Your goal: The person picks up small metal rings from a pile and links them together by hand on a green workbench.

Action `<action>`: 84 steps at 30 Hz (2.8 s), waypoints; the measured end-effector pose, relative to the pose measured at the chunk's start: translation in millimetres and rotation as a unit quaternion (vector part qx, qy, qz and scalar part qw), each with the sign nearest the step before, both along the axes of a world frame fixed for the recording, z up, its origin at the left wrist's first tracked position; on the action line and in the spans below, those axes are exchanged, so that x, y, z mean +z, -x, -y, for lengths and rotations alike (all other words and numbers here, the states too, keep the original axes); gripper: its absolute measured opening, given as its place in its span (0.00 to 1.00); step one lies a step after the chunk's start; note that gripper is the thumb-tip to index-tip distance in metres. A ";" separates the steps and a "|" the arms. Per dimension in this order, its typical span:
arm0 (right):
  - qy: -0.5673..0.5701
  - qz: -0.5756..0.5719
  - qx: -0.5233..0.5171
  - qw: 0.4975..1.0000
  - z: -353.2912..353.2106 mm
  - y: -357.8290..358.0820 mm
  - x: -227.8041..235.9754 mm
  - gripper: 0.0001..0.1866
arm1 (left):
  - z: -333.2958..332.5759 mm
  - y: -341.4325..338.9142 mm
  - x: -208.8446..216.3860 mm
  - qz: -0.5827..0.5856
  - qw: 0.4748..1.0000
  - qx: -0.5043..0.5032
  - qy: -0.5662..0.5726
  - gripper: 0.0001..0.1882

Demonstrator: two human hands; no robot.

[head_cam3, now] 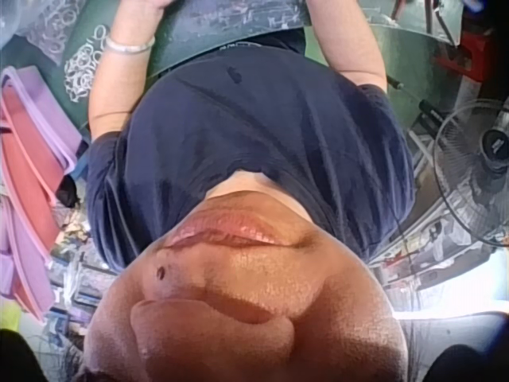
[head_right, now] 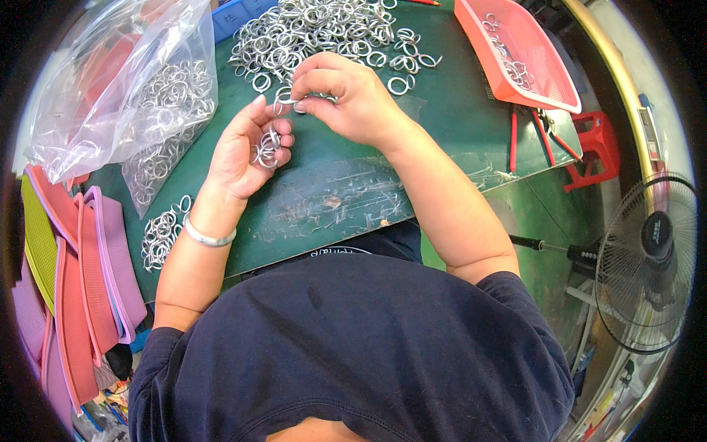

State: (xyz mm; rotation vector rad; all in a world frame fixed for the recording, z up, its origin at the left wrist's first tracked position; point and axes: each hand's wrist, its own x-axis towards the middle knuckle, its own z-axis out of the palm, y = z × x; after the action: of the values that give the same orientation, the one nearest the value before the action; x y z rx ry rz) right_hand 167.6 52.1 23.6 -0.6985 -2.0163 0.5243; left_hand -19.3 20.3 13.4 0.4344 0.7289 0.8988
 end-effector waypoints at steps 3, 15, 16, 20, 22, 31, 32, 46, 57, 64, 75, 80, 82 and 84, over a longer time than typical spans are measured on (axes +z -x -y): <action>-0.010 -0.008 0.013 1.000 -0.5 0.5 -0.7 0.08 | 1.1 -2.2 -1.8 0.015 1.000 -0.017 -0.010 0.12; 0.171 -0.179 0.095 0.964 -0.8 4.6 -11.8 0.17 | 8.2 -10.1 -2.0 -0.104 0.979 0.051 -0.167 0.07; 0.179 -0.180 0.102 0.962 -0.4 5.0 -10.8 0.18 | 9.0 -11.0 -2.2 -0.125 0.973 0.057 -0.188 0.07; 0.209 -0.187 0.124 0.952 -0.2 4.9 -9.4 0.21 | 11.1 -13.2 -2.3 -0.187 0.949 0.074 -0.244 0.08; 0.219 -0.192 0.131 0.948 -0.2 4.1 -9.4 0.21 | 11.3 -14.2 -1.6 -0.201 0.943 0.075 -0.254 0.08; 0.230 -0.222 0.164 0.933 1.5 1.0 -1.0 0.18 | 1.2 1.9 -6.6 0.049 0.995 0.015 -0.080 0.12; 0.231 -0.227 0.160 0.932 0.5 -0.3 -1.1 0.17 | 0.4 2.6 -7.9 0.057 0.995 0.028 -0.073 0.13; -0.059 0.219 -0.228 0.947 -13.9 -6.4 -26.5 0.09 | -2.1 5.3 -0.3 0.136 0.989 0.030 -0.046 0.09; 0.009 0.085 -0.143 0.986 -9.3 -3.2 -11.5 0.13 | -0.8 -2.3 -5.4 -0.090 0.993 0.020 -0.075 0.10; 0.019 -0.060 -0.003 0.998 1.1 8.6 -8.7 0.19 | 3.5 -8.2 -2.4 -0.098 0.986 0.035 -0.128 0.10; 0.199 -0.062 0.072 0.975 2.5 2.5 -7.2 0.11 | 13.4 -10.5 3.3 -0.220 0.935 0.075 -0.269 0.08; 0.235 -0.124 0.087 0.960 4.2 2.7 -5.2 0.09 | 10.8 -9.1 1.8 -0.202 0.942 0.089 -0.251 0.09; 0.247 -0.146 0.089 0.954 5.6 3.2 -3.3 0.08 | 10.0 -8.5 1.4 -0.190 0.946 0.090 -0.246 0.09; 0.231 -0.147 0.081 0.958 4.7 3.0 -4.1 0.07 | 9.4 -8.4 1.1 -0.173 0.954 0.083 -0.232 0.09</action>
State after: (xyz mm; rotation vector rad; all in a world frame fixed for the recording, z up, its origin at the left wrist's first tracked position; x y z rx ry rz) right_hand 164.6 47.4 19.5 -0.6814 -1.6891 1.1525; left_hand -10.8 10.9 14.4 0.9779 0.8808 1.1734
